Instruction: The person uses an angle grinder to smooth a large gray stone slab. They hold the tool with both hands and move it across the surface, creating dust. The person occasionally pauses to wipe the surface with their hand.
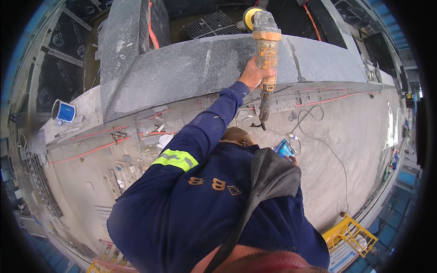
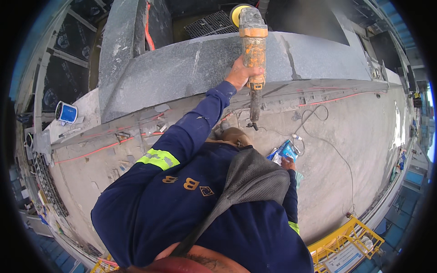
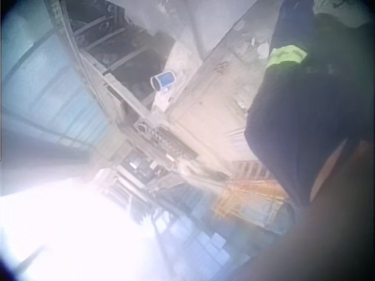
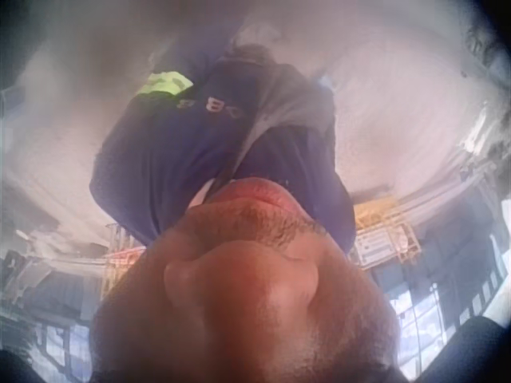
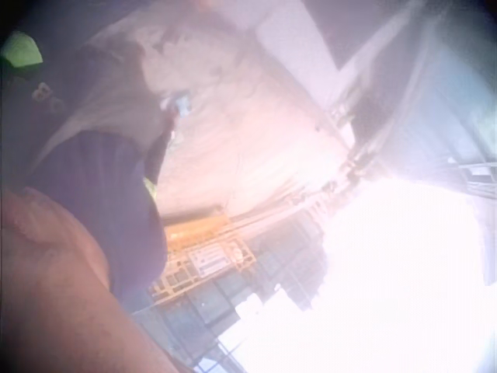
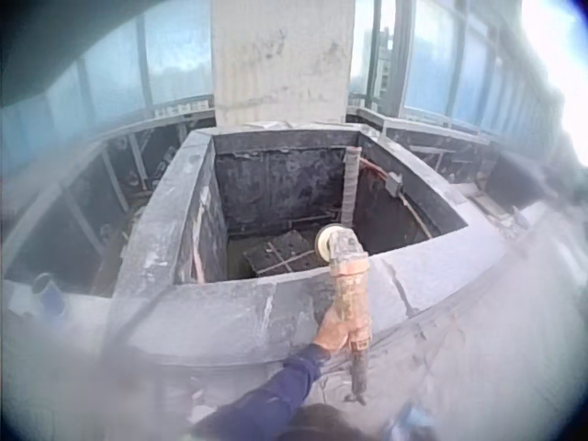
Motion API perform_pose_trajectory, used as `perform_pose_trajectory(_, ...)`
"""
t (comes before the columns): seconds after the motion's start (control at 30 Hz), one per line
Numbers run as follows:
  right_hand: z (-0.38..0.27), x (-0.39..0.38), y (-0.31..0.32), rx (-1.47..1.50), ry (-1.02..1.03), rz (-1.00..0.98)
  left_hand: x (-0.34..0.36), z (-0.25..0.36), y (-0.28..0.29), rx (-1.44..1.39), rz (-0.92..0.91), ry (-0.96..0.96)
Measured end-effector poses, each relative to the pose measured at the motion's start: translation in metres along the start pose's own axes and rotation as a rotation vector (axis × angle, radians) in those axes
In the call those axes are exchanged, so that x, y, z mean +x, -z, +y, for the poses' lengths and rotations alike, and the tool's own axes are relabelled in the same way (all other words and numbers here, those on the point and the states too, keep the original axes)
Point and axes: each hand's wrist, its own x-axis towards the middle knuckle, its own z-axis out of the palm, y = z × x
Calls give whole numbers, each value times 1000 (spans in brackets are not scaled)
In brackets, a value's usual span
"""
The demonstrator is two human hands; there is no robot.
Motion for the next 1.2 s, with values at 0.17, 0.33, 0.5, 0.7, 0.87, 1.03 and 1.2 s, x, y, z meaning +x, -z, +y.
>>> perform_pose_trajectory(0.17,-163,-29,-27,-87,79,-56,4,3,4,16,8,-46)
perform_pose_trajectory(0.33,-307,-48,-29,-5,523,6,1,4,2,60,54,-44)
perform_pose_trajectory(0.5,-449,-86,-60,33,891,-58,-1,7,-2,27,55,-28)
perform_pose_trajectory(0.7,-556,-112,-151,-17,1009,-269,2,3,1,140,80,-74)
perform_pose_trajectory(0.87,-588,-123,-196,-53,1078,-231,3,-3,4,164,89,-87)
perform_pose_trajectory(1.03,-595,-120,-206,-118,1155,-253,1,-3,3,59,100,-100)
perform_pose_trajectory(1.2,-600,-105,-219,3,1096,-444,-1,-4,1,14,138,-138)
